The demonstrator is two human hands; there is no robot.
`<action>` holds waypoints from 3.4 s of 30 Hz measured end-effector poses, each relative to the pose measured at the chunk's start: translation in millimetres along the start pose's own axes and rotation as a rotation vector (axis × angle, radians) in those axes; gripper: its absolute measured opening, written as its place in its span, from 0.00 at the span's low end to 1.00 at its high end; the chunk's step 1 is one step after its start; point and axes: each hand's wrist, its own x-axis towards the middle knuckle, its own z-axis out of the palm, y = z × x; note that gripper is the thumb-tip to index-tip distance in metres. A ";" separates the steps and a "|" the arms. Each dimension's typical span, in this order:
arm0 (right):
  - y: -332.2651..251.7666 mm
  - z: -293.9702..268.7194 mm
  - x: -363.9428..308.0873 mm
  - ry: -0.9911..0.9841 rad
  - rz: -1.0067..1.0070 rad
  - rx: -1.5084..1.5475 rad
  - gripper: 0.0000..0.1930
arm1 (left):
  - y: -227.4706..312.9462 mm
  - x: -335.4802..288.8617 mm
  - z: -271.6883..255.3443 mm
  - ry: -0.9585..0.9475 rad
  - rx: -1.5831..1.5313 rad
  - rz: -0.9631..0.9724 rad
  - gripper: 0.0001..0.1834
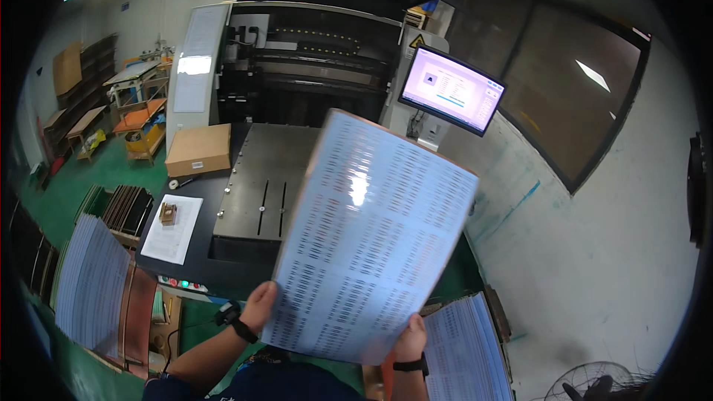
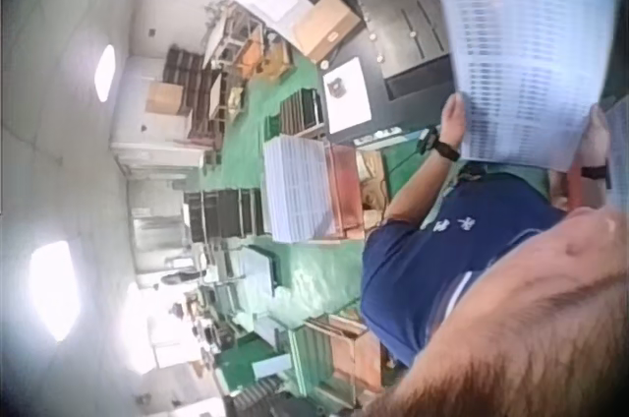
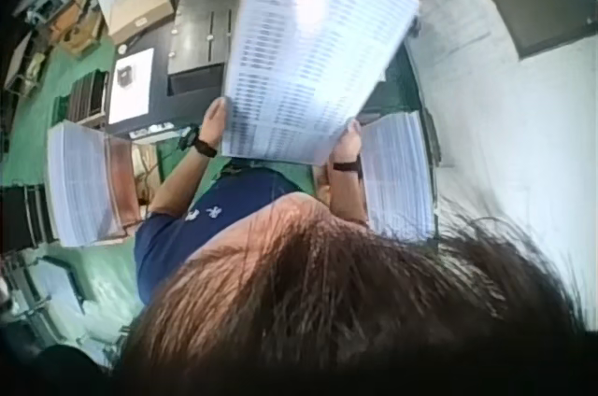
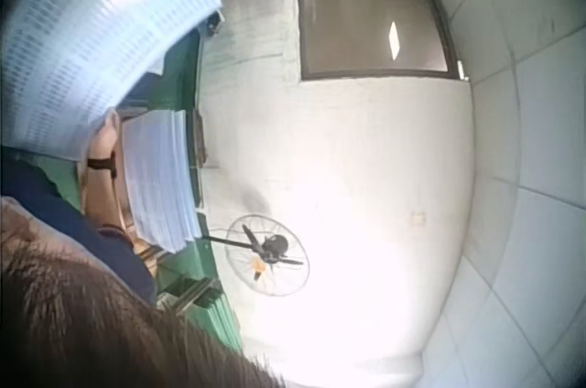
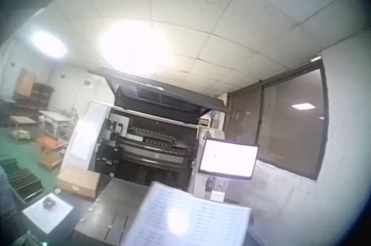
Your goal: Operating an industrial printer/exposure unit by loading sheets of printed circuit boards, interacting with a computer interface, and organizing the processed sheets into racks.
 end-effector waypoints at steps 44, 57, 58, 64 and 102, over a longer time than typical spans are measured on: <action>-84.7 359.2 255.5 -0.720 0.050 -0.400 0.19 | 209.3 248.0 -60.0 0.222 0.062 0.480 0.12; 20.7 201.2 265.0 -0.840 0.161 -0.844 0.20 | 175.4 266.1 -71.3 0.304 -0.476 0.317 0.11; 34.2 183.1 250.1 -0.782 0.266 -0.859 0.20 | 168.3 276.0 -80.2 0.397 -0.468 0.287 0.12; 73.6 182.1 174.2 -0.491 0.318 -0.792 0.15 | 108.5 328.8 -143.7 0.430 -0.467 0.216 0.11; 244.6 316.2 257.9 -1.107 -0.396 -1.995 0.21 | -20.4 267.9 -166.2 0.256 1.193 0.321 0.17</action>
